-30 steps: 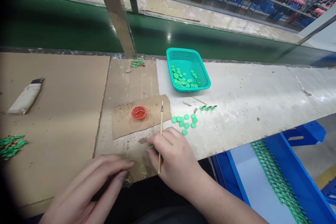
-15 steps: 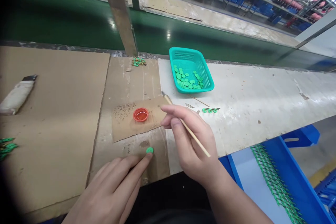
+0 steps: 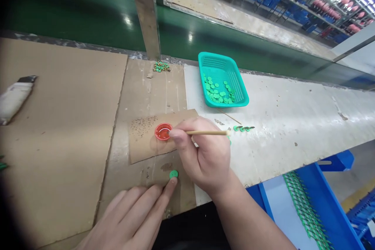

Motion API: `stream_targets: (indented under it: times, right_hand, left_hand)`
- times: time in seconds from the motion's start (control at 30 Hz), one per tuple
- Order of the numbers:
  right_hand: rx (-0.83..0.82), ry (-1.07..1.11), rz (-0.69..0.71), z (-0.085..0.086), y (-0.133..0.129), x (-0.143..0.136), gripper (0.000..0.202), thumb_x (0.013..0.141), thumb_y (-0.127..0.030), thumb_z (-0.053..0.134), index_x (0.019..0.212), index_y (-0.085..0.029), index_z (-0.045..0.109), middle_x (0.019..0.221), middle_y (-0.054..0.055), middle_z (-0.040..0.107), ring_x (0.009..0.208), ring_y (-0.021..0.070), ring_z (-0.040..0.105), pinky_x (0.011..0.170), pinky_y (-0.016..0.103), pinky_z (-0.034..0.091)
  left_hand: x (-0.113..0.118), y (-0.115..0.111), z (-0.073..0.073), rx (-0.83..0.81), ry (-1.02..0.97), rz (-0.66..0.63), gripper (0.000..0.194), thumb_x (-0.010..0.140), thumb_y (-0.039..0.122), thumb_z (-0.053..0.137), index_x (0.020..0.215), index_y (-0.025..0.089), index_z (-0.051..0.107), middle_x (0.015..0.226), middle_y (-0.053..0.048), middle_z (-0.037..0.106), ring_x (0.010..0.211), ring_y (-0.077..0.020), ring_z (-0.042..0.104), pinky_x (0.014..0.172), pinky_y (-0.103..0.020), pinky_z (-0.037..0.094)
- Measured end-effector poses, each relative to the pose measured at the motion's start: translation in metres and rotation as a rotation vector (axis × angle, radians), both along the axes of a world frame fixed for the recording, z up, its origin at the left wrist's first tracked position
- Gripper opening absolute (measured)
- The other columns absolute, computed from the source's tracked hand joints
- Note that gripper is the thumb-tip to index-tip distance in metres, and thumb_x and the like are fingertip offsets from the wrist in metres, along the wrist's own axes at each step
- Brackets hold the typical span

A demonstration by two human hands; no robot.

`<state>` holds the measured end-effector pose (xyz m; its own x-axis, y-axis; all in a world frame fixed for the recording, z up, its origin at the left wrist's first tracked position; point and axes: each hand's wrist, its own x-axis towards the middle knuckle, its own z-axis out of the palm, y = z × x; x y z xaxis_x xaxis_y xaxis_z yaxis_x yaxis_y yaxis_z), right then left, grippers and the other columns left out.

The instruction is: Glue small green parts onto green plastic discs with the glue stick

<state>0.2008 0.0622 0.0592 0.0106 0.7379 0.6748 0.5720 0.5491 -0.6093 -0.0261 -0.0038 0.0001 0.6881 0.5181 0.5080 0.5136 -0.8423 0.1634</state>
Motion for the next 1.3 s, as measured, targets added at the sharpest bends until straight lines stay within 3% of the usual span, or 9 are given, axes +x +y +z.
stream_targets:
  times: [0.23, 0.47, 0.8, 0.97, 1.1, 1.2, 1.3]
  right_hand:
    - [0.0, -0.201, 0.05, 0.006, 0.005, -0.005, 0.019, 0.123, -0.017, 0.066, 0.105, -0.021, 0.072, 0.089, 0.0, 0.079, 0.079, 0.0147, 0.071, 0.075, 0.031, 0.057]
    - [-0.02, -0.224, 0.02, 0.004, 0.006, -0.006, 0.019, 0.123, -0.017, 0.066, 0.105, -0.023, 0.071, 0.09, -0.001, 0.08, 0.078, 0.0147, 0.071, 0.075, 0.031, 0.058]
    - [-0.033, -0.202, 0.003, 0.006, 0.005, -0.008, 0.019, 0.122, -0.018, 0.067, 0.105, -0.024, 0.073, 0.092, 0.0, 0.083, 0.08, 0.0158, 0.075, 0.076, 0.032, 0.061]
    - [0.03, -0.143, -0.013, 0.008, -0.024, -0.002, 0.017, 0.124, -0.023, 0.064, 0.114, -0.024, 0.077, 0.089, 0.003, 0.081, 0.075, 0.0203, 0.077, 0.071, 0.038, 0.064]
    - [0.028, -0.14, 0.021, -0.001, -0.061, 0.001, 0.018, 0.125, -0.025, 0.061, 0.126, -0.021, 0.078, 0.085, 0.003, 0.078, 0.064, 0.0205, 0.072, 0.058, 0.038, 0.063]
    - [0.038, -0.138, 0.052, -0.008, -0.076, 0.002, 0.017, 0.124, -0.02, 0.061, 0.124, -0.015, 0.077, 0.08, 0.003, 0.075, 0.06, 0.0183, 0.069, 0.052, 0.034, 0.06]
    - [-0.008, -0.192, 0.134, -0.008, -0.079, 0.006, 0.017, 0.123, -0.017, 0.06, 0.117, -0.012, 0.075, 0.082, 0.005, 0.075, 0.067, 0.0179, 0.074, 0.058, 0.032, 0.064]
  left_hand:
    - [0.003, 0.0, 0.001, 0.008, -0.002, 0.026, 0.042, 0.111, 0.004, 0.055, 0.146, 0.006, 0.079, 0.115, -0.01, 0.074, 0.098, -0.0238, 0.06, 0.089, -0.043, 0.046]
    - [0.004, -0.002, 0.002, -0.01, -0.03, 0.02, 0.044, 0.109, 0.003, 0.062, 0.151, 0.0, 0.074, 0.119, -0.01, 0.073, 0.1, -0.0238, 0.057, 0.088, -0.043, 0.045]
    - [0.004, -0.003, 0.003, -0.02, -0.014, 0.031, 0.042, 0.11, 0.004, 0.06, 0.149, 0.004, 0.077, 0.12, -0.01, 0.075, 0.1, -0.0245, 0.059, 0.089, -0.044, 0.047]
    - [0.002, -0.003, 0.005, -0.016, -0.012, 0.01, 0.045, 0.11, 0.006, 0.056, 0.151, 0.0, 0.075, 0.122, -0.014, 0.076, 0.102, -0.0263, 0.061, 0.089, -0.045, 0.047]
    - [0.004, 0.0, 0.008, -0.024, -0.037, -0.001, 0.038, 0.112, 0.006, 0.057, 0.143, 0.003, 0.079, 0.12, -0.012, 0.078, 0.1, -0.0261, 0.06, 0.086, -0.045, 0.046]
    - [0.007, 0.001, 0.008, -0.028, -0.076, 0.004, 0.035, 0.114, 0.004, 0.053, 0.137, 0.003, 0.08, 0.112, -0.011, 0.077, 0.1, -0.0273, 0.06, 0.084, -0.046, 0.045]
    - [0.011, -0.002, 0.007, -0.056, -0.099, -0.002, 0.037, 0.115, 0.002, 0.05, 0.142, -0.001, 0.076, 0.117, -0.012, 0.078, 0.102, -0.0281, 0.06, 0.084, -0.048, 0.044]
